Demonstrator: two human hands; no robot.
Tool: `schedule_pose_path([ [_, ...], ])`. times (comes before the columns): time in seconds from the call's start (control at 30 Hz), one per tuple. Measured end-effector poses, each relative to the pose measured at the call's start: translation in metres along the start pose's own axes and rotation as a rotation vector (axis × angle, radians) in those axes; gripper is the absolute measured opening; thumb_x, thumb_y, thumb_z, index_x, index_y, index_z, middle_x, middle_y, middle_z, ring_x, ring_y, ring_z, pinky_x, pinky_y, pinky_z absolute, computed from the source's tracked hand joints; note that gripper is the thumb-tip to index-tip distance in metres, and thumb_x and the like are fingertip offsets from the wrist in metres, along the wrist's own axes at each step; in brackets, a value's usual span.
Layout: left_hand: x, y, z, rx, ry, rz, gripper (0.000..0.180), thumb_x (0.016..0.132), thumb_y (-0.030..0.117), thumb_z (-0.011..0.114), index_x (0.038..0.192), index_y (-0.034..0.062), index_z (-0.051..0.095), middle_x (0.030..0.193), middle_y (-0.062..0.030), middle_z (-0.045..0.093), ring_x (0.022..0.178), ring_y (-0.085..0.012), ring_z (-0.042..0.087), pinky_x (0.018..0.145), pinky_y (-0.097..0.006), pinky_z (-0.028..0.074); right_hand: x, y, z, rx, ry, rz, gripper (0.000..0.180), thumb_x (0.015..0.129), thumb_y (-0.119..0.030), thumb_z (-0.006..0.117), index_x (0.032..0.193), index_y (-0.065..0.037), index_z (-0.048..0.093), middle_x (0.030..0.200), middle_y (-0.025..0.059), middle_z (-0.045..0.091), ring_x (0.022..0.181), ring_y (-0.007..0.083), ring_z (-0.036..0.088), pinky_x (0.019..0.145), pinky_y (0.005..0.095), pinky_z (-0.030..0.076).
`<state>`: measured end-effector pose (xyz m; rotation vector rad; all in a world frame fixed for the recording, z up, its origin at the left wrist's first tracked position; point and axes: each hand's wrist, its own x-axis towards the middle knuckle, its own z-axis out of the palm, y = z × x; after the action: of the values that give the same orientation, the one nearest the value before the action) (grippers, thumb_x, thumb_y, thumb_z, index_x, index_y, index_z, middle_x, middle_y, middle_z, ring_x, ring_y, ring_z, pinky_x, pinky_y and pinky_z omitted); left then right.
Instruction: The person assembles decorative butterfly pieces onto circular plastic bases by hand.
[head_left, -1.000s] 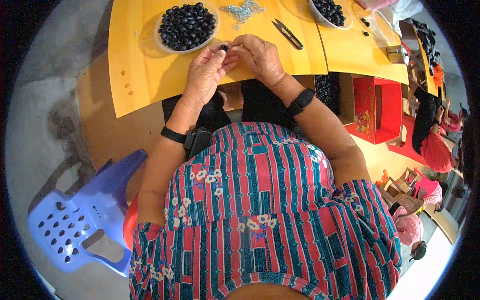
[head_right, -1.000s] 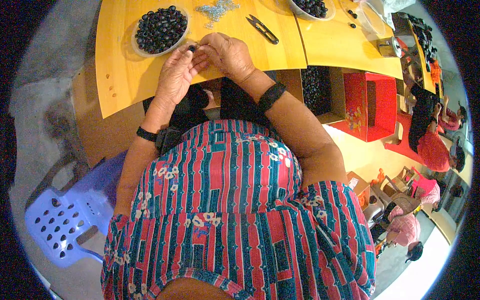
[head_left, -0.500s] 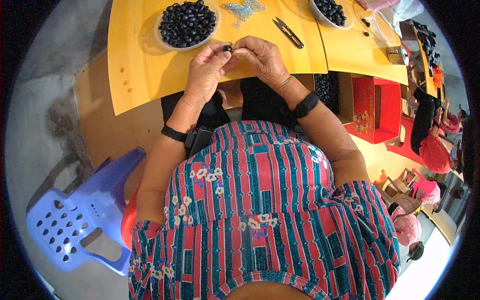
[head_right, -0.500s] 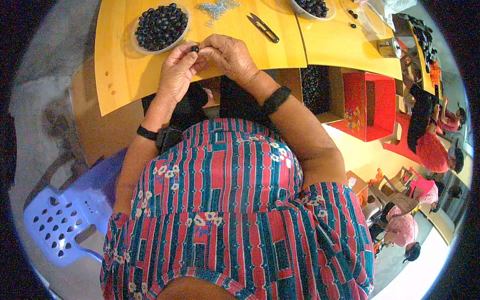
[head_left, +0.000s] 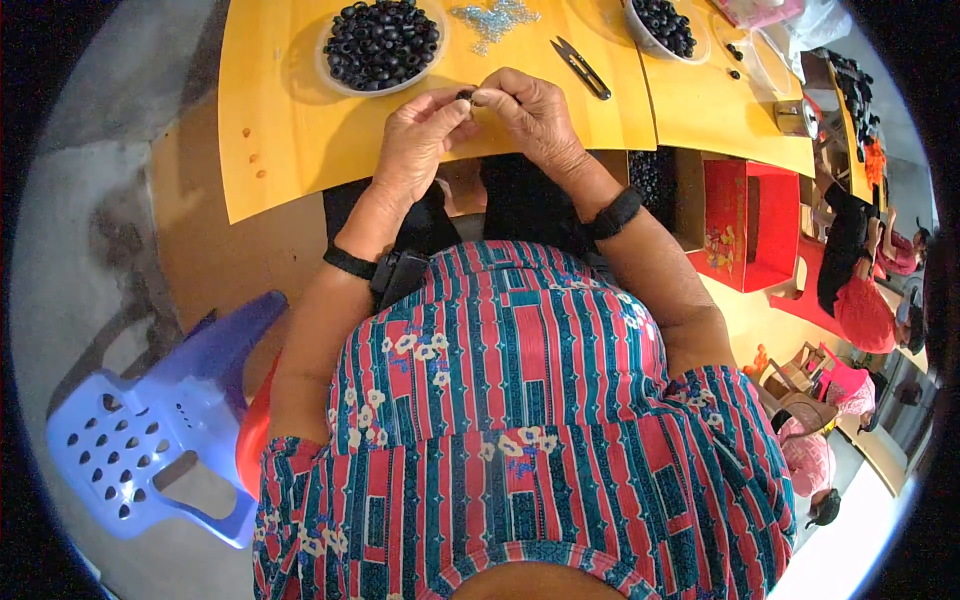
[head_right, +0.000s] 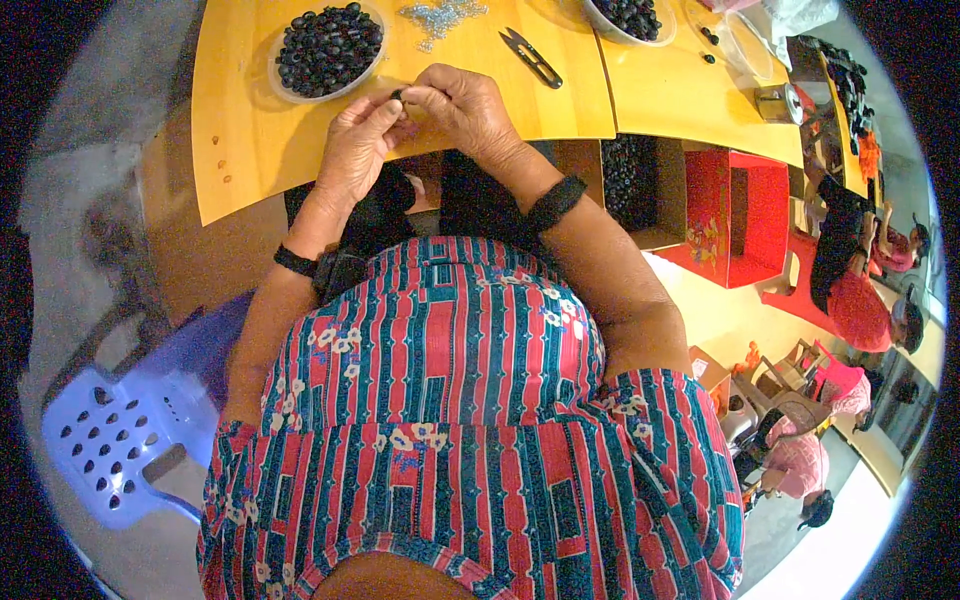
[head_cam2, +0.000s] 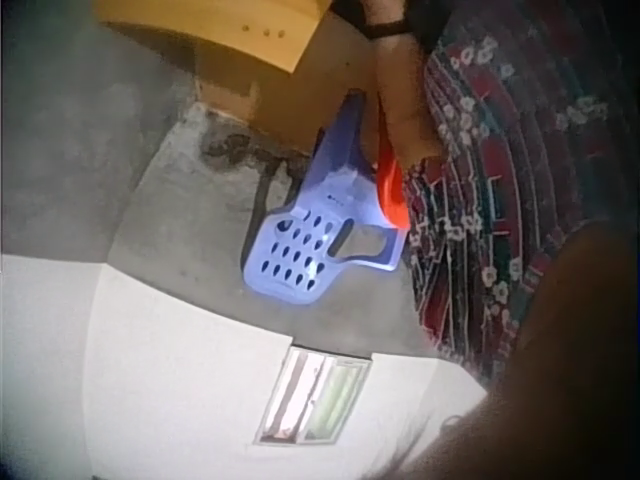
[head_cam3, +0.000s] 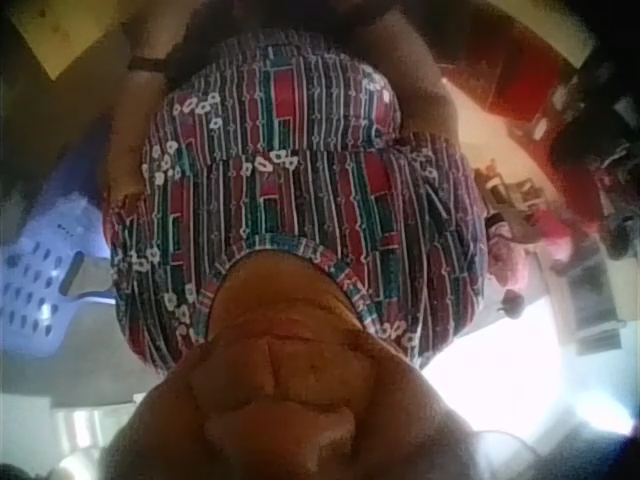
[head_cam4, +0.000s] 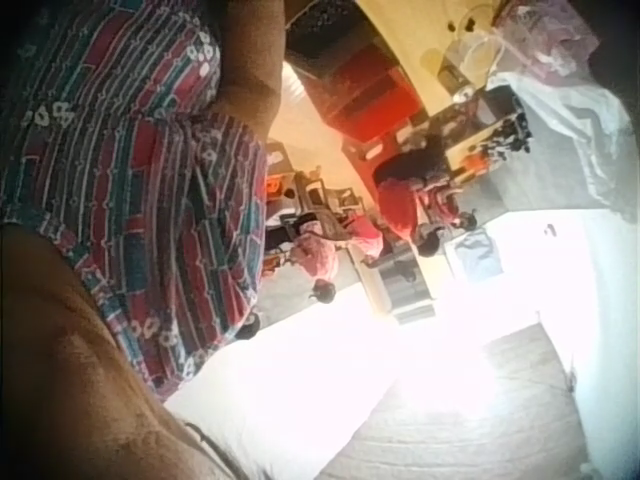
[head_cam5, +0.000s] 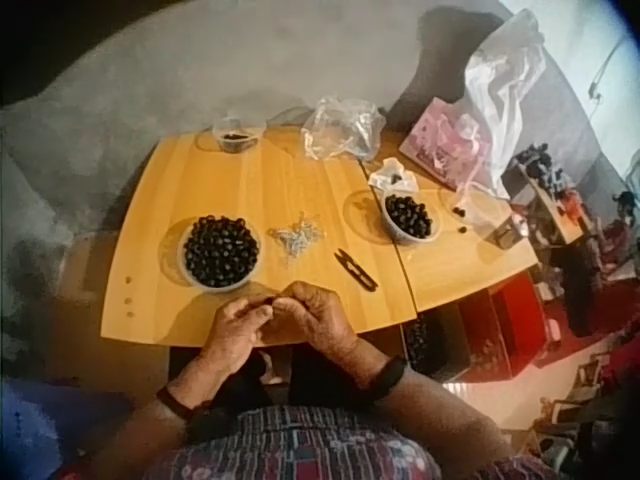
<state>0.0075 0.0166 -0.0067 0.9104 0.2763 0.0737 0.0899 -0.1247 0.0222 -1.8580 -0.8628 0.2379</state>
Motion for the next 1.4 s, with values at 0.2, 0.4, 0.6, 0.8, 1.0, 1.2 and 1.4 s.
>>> schedule_pose_path([
  [0.2, 0.001, 0.000, -0.005, -0.112, -0.047, -0.032, 0.023, 0.087, 0.018, 0.060, 0.102, 0.0006, 0.060, 0.088, -0.0049, 0.060, 0.081, -0.0136, 0.057, 0.077, -0.031, 0.050, 0.000, -0.009, 0.000, 0.250, 0.119, 0.095, 0.018, 0.079, -0.013, 0.065, 0.095, -0.007, 0.063, 0.061, -0.0025, 0.053, 0.058, 0.0050, 0.048, 0.055, 0.0216, 0.042],
  [0.4, 0.000, 0.001, -0.005, -0.127, -0.070, -0.015, 0.020, 0.088, 0.019, 0.059, 0.099, 0.0024, 0.060, 0.093, -0.0052, 0.061, 0.080, -0.0142, 0.057, 0.077, -0.032, 0.050, 0.003, -0.012, 0.000, 0.106, -0.077, 0.043, 0.024, 0.078, -0.010, 0.067, 0.100, -0.003, 0.063, 0.061, -0.0029, 0.054, 0.059, 0.0051, 0.051, 0.055, 0.0206, 0.043],
  [0.6, 0.001, 0.004, -0.010, -0.242, -0.187, -0.084, 0.023, 0.090, 0.024, 0.055, 0.097, 0.0029, 0.060, 0.087, -0.0050, 0.059, 0.081, -0.0156, 0.057, 0.078, -0.032, 0.048, 0.006, -0.006, 0.003, 0.343, -0.053, 0.082, 0.020, 0.081, -0.008, 0.063, 0.101, -0.003, 0.063, 0.074, -0.0023, 0.061, 0.070, 0.0030, 0.052, 0.066, 0.0187, 0.042],
  [0.8, 0.002, 0.004, -0.011, -0.191, -0.172, -0.106, 0.022, 0.090, 0.023, 0.054, 0.098, 0.0028, 0.060, 0.085, -0.0059, 0.059, 0.081, -0.0164, 0.056, 0.082, -0.034, 0.048, 0.006, -0.003, 0.002, 0.378, -0.098, 0.072, 0.017, 0.083, -0.010, 0.062, 0.099, -0.002, 0.063, 0.076, -0.0027, 0.061, 0.071, 0.0031, 0.051, 0.066, 0.0193, 0.042],
  [1.0, 0.000, 0.002, -0.012, -0.253, -0.150, -0.067, 0.021, 0.090, 0.022, 0.053, 0.095, 0.0027, 0.059, 0.083, -0.0046, 0.058, 0.080, -0.0157, 0.056, 0.081, -0.036, 0.049, 0.007, -0.005, 0.001, 0.388, -0.111, 0.211, 0.022, 0.086, -0.009, 0.057, 0.106, -0.001, 0.059, 0.084, 0.0005, 0.061, 0.075, 0.0056, 0.052, 0.071, 0.0219, 0.044],
  [1.2, 0.002, 0.002, -0.013, -0.194, -0.207, -0.035, 0.023, 0.092, 0.025, 0.051, 0.097, 0.0032, 0.057, 0.082, -0.0034, 0.056, 0.082, -0.0156, 0.056, 0.083, -0.036, 0.048, 0.007, 0.005, -0.013, 0.880, -0.007, 0.472, 0.031, 0.090, -0.002, 0.045, 0.119, 0.008, 0.045, 0.101, 0.0112, 0.057, 0.086, 0.0166, 0.057, 0.079, 0.0274, 0.048],
  [1.4, 0.001, 0.002, -0.014, -0.175, -0.202, -0.008, 0.024, 0.092, 0.026, 0.051, 0.098, 0.0034, 0.057, 0.082, -0.0036, 0.056, 0.081, -0.0158, 0.056, 0.082, -0.035, 0.049, 0.001, 0.004, -0.018, 0.817, -0.002, 0.454, 0.029, 0.090, -0.002, 0.044, 0.118, 0.007, 0.046, 0.102, 0.0139, 0.058, 0.089, 0.0188, 0.060, 0.081, 0.0276, 0.050],
])
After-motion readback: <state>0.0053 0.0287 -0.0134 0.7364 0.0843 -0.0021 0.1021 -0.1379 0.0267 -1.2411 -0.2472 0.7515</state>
